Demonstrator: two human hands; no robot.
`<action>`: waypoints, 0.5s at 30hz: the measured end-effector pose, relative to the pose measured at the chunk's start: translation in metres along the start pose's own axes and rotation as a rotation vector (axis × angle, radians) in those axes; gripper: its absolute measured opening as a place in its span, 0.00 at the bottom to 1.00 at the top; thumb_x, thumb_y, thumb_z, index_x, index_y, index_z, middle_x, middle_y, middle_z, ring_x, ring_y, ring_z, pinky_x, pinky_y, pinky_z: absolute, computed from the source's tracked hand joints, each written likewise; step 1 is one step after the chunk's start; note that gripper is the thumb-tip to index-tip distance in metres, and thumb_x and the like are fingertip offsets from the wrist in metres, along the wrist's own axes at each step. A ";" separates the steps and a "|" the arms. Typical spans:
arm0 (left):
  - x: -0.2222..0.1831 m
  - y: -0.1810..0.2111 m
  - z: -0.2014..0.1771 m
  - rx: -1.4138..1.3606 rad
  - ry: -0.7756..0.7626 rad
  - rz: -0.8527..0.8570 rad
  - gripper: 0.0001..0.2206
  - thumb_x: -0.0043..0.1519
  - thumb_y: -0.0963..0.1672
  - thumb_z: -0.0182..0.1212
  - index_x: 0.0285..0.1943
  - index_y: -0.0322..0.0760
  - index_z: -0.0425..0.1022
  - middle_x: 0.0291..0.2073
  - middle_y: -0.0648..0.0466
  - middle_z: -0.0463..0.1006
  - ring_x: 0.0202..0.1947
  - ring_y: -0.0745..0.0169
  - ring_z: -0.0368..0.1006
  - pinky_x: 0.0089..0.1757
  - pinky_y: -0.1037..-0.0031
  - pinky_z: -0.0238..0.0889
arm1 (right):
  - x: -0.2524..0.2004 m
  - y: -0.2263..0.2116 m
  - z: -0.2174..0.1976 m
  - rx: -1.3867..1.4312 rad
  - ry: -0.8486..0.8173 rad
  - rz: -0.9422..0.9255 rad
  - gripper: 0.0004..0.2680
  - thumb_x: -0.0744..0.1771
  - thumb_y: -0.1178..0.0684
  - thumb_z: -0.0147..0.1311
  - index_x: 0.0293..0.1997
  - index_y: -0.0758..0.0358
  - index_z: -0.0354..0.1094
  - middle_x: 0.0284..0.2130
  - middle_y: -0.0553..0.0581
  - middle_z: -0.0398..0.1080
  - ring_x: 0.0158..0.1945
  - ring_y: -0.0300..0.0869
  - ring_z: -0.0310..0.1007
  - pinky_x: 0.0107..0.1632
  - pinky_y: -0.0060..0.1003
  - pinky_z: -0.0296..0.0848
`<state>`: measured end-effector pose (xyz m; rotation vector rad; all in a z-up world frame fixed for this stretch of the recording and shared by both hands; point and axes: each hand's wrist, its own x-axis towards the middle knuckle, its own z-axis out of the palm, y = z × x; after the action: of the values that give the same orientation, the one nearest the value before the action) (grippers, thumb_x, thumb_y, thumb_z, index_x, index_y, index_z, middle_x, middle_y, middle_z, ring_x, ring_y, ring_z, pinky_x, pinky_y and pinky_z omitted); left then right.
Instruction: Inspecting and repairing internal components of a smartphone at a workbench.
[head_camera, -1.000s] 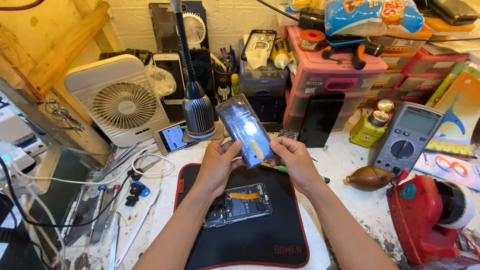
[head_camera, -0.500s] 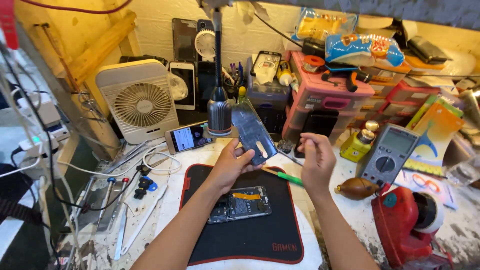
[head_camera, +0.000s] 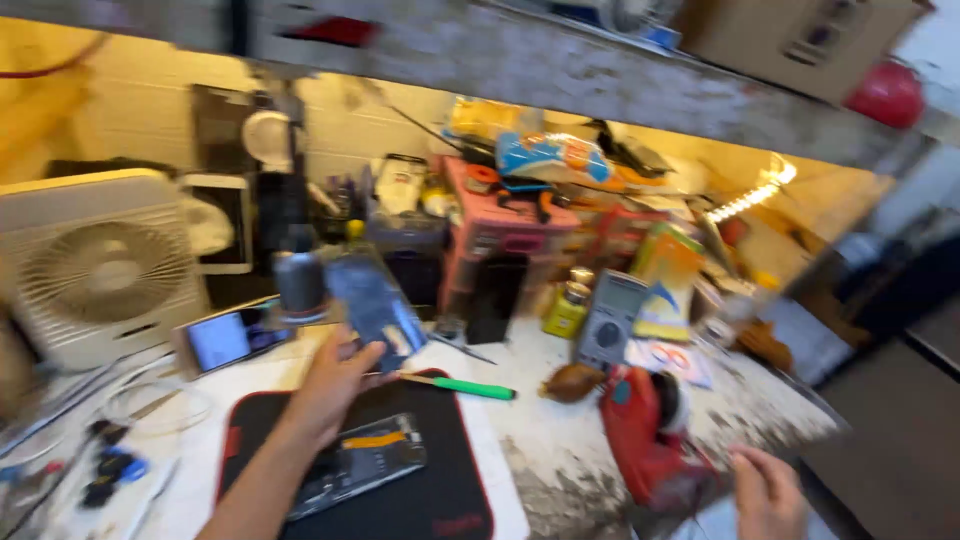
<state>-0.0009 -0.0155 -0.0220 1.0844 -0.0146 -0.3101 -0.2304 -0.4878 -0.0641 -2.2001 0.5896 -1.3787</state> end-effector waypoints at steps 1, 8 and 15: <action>-0.002 0.006 0.004 0.037 0.073 0.004 0.17 0.66 0.36 0.52 0.64 0.36 0.66 0.56 0.43 0.78 0.53 0.51 0.76 0.48 0.56 0.76 | -0.002 -0.009 -0.004 0.181 -0.147 0.308 0.06 0.71 0.59 0.54 0.48 0.66 0.77 0.32 0.55 0.63 0.35 0.39 0.57 0.39 0.33 0.53; -0.031 0.065 0.064 0.215 0.334 -0.236 0.21 0.73 0.37 0.43 0.76 0.42 0.55 0.64 0.39 0.70 0.64 0.40 0.66 0.59 0.48 0.63 | 0.002 -0.043 0.002 0.595 -0.519 0.928 0.19 0.70 0.44 0.47 0.47 0.74 0.80 0.17 0.50 0.40 0.19 0.38 0.32 0.25 0.36 0.33; -0.013 0.039 0.033 0.175 0.309 -0.113 0.16 0.71 0.37 0.48 0.67 0.35 0.64 0.56 0.39 0.76 0.54 0.47 0.71 0.54 0.51 0.68 | 0.003 -0.029 0.018 0.551 -0.416 1.030 0.10 0.69 0.47 0.57 0.36 0.64 0.75 0.16 0.54 0.53 0.19 0.44 0.47 0.29 0.39 0.45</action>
<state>-0.0094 -0.0234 0.0297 1.3002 0.3011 -0.2429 -0.2096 -0.4637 -0.0520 -1.3134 0.8659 -0.4344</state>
